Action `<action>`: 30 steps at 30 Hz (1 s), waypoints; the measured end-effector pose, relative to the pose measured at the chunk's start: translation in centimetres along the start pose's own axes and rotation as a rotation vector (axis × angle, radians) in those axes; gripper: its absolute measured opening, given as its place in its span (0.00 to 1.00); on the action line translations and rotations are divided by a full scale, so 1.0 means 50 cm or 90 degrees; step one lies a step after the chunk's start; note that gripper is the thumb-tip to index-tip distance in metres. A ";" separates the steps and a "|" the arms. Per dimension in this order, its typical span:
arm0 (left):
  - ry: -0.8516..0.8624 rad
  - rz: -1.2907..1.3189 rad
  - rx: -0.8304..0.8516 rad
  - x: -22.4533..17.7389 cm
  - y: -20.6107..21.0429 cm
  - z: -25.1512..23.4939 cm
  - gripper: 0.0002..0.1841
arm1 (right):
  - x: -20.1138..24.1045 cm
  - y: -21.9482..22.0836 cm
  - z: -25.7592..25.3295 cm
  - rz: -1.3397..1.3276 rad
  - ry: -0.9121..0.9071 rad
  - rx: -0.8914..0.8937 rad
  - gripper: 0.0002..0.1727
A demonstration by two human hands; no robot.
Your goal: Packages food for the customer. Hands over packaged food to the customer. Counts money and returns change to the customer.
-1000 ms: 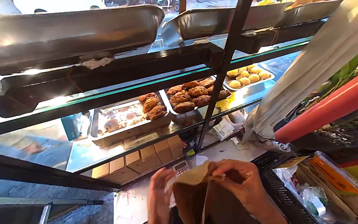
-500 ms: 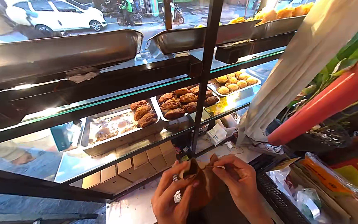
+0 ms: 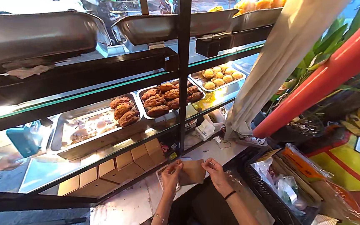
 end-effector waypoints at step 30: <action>-0.094 -0.241 0.105 0.155 0.011 -0.086 0.16 | -0.091 0.037 -0.028 0.646 -0.251 0.496 0.20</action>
Point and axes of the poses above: each hand's wrist, its own z-axis away from the middle knuckle, its own y-axis out of the palm, x = y × z, the point moved 8 cm from there along -z, towards the middle knuckle, and after that the axes turned 12 degrees about -y, right-handed, at the moved point
